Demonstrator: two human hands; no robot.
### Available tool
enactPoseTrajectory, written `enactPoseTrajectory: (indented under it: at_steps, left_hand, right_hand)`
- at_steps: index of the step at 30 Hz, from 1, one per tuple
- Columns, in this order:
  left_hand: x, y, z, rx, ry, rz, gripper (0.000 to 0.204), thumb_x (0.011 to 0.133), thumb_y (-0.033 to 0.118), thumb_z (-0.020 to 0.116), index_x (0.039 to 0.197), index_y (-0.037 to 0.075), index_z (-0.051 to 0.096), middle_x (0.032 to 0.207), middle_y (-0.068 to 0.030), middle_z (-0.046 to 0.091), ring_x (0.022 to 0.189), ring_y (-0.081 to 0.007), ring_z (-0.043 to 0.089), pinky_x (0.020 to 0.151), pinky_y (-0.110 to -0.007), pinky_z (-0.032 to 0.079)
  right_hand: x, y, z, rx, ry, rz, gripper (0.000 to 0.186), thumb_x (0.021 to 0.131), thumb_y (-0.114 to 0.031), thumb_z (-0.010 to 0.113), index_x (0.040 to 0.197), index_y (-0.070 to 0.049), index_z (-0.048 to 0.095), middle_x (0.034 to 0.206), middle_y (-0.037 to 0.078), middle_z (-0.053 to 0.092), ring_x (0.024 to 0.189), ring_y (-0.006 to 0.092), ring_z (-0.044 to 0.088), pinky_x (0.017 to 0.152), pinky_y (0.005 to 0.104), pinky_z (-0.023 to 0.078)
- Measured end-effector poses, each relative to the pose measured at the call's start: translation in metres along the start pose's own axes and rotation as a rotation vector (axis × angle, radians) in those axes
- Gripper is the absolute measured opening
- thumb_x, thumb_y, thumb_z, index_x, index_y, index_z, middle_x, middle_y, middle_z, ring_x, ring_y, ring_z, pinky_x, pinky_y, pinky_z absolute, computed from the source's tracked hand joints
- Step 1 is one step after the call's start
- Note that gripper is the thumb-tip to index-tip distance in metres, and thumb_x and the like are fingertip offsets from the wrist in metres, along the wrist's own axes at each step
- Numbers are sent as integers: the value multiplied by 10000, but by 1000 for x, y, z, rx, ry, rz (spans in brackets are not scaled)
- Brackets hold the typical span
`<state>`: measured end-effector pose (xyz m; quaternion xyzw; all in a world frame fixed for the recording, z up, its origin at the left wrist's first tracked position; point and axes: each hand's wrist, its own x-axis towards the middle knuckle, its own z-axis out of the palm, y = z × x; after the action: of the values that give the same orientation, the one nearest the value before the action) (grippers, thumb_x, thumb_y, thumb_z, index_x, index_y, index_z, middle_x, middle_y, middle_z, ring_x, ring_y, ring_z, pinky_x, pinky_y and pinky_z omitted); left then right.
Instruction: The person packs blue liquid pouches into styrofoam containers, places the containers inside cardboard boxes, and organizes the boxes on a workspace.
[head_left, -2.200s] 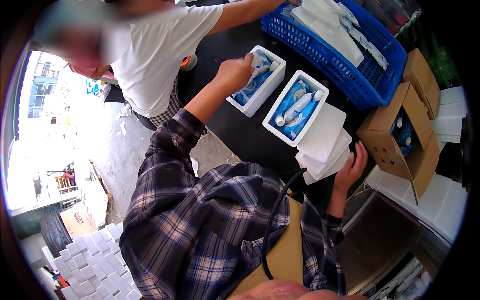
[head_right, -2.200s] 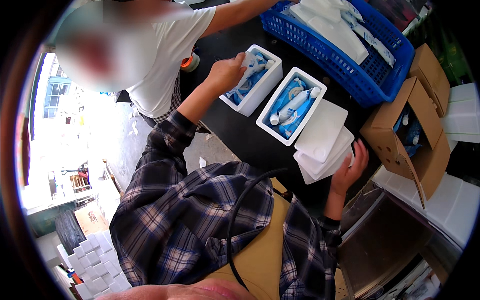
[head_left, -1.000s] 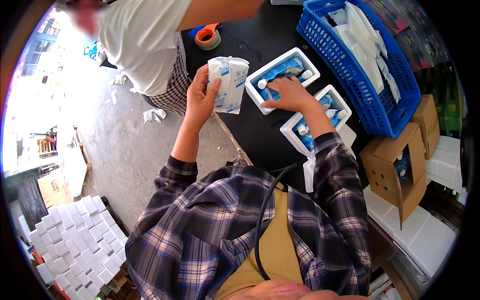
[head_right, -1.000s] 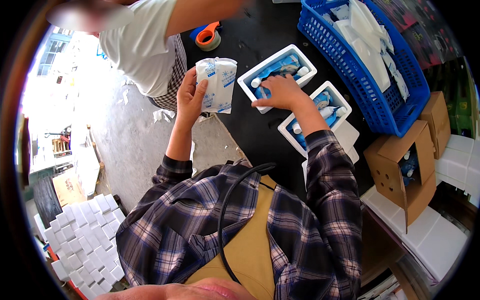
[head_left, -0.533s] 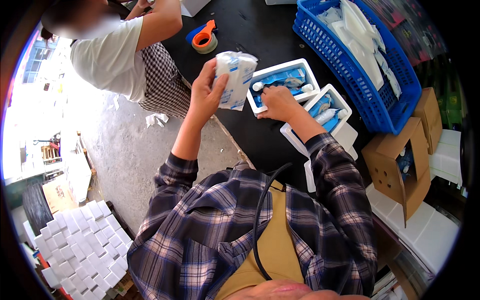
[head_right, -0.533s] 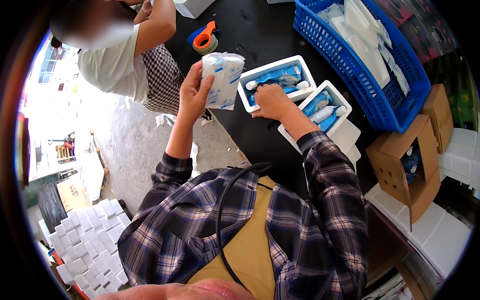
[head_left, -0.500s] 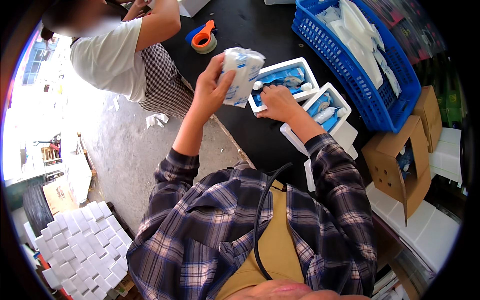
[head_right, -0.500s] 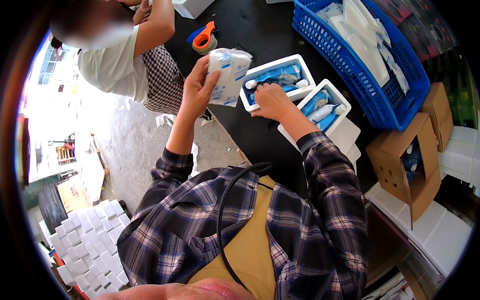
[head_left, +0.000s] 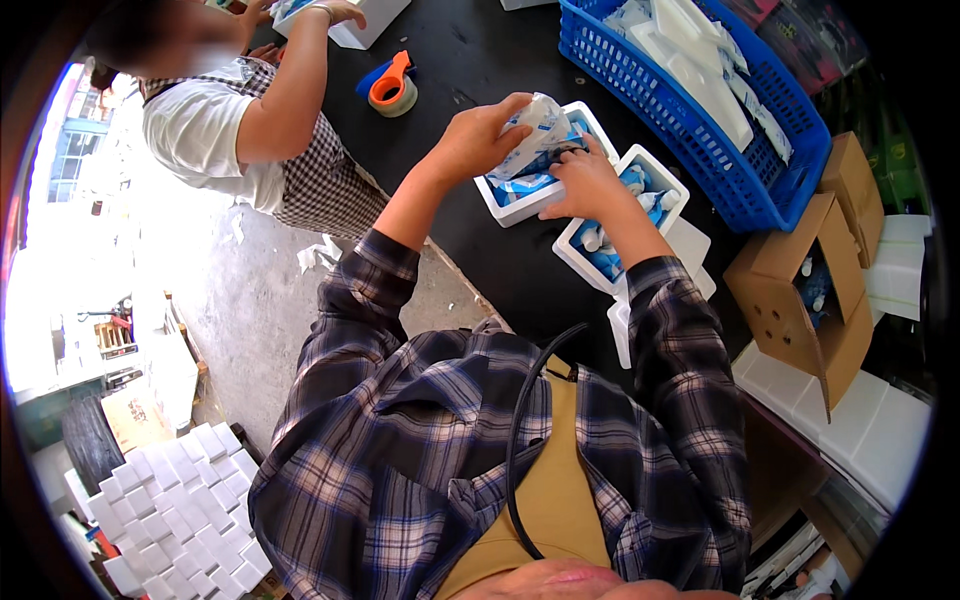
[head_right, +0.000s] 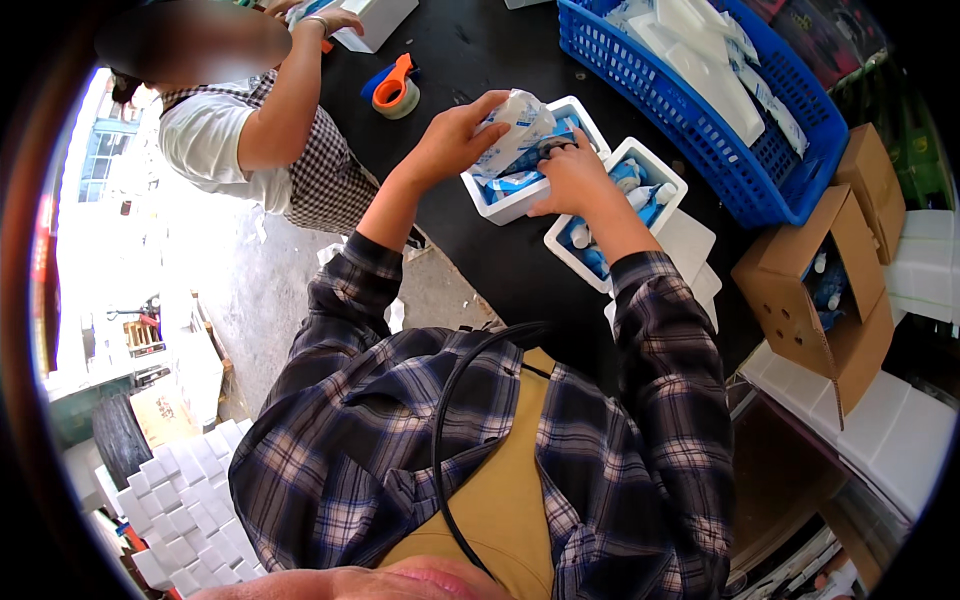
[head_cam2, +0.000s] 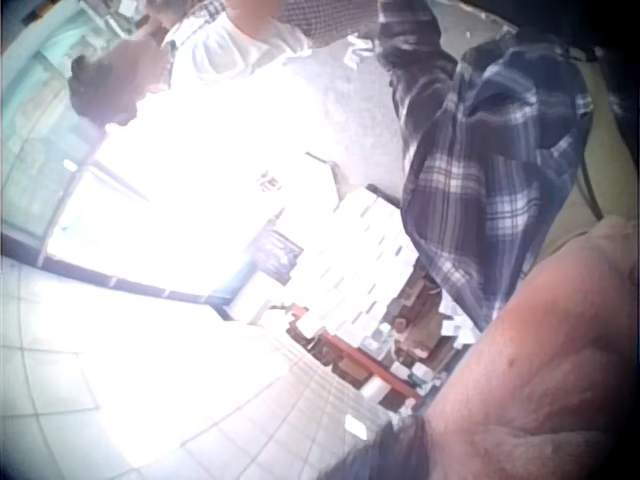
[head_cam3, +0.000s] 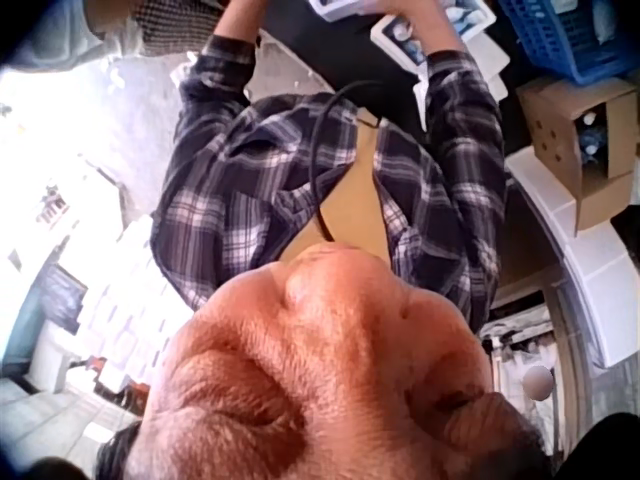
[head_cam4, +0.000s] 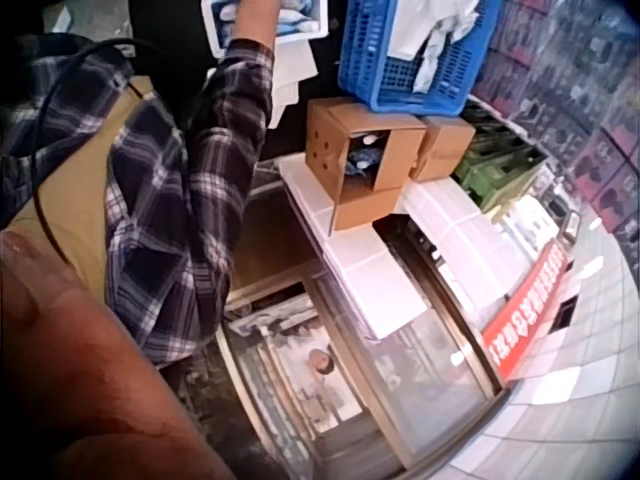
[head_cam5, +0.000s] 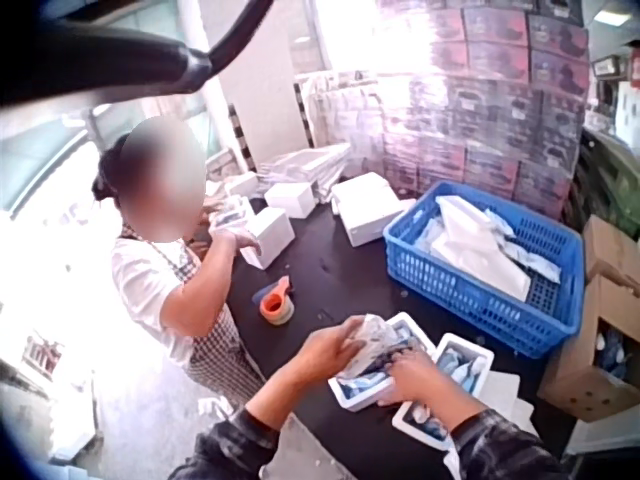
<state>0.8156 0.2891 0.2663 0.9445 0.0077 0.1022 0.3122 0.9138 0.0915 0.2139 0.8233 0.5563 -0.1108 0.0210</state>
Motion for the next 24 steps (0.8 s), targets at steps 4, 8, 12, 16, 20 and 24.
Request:
enactPoseTrajectory:
  at_steps: [4, 8, 12, 16, 20, 24]
  left_hand:
    - [-1, 5, 0, -25, 60, 75, 414, 1003, 258, 622, 1380, 121, 523, 1021, -212, 730, 913, -375, 715, 781, -433, 555]
    - [8, 17, 13, -75, 56, 83, 426, 999, 234, 623, 1392, 109, 513, 1049, -214, 725, 944, -374, 710, 794, -435, 554]
    - [6, -2, 39, 89, -67, 107, 405, 976, 195, 650, 1368, 118, 578, 1077, -192, 715, 971, -360, 705, 845, -425, 553]
    - [-3, 7, 44, 335, -274, 26, 418, 952, 192, 677, 1361, 141, 605, 1294, -143, 624, 1195, -289, 609, 891, -417, 539]
    - [-13, -12, 75, 484, -143, 140, 460, 996, 267, 610, 1435, 154, 533, 1429, -159, 523, 1261, -348, 527, 1038, -470, 448]
    - [16, 23, 46, 293, 51, 183, 479, 1016, 285, 572, 1453, 104, 493, 1437, -167, 512, 1301, -371, 492, 1094, -479, 387]
  right_hand:
    - [-8, 0, 12, 42, 134, -2, 634, 747, -550, 801, 1188, -99, 749, 1270, 137, 674, 1304, 292, 556, 1267, 511, 123]
    - [-24, -10, 33, 77, 497, 4, 289, 833, -211, 793, 1079, -66, 749, 1180, 128, 683, 1232, 274, 588, 1252, 517, 181]
    - [-67, -12, 22, 213, 662, 14, 156, 860, -136, 749, 980, -37, 745, 1138, 132, 691, 1176, 277, 617, 1201, 534, 293]
    - [-120, 0, 12, 262, 790, 94, 95, 871, -82, 719, 923, -3, 733, 1108, 136, 712, 1109, 299, 658, 1169, 551, 347]
    - [-168, 7, 16, 332, 893, 252, 73, 855, -64, 708, 906, -12, 709, 1117, 128, 700, 1111, 298, 654, 1158, 558, 345]
    - [-230, 9, 39, 368, 963, 456, 79, 871, -65, 691, 938, -24, 701, 1143, 113, 700, 1142, 303, 647, 1159, 553, 342]
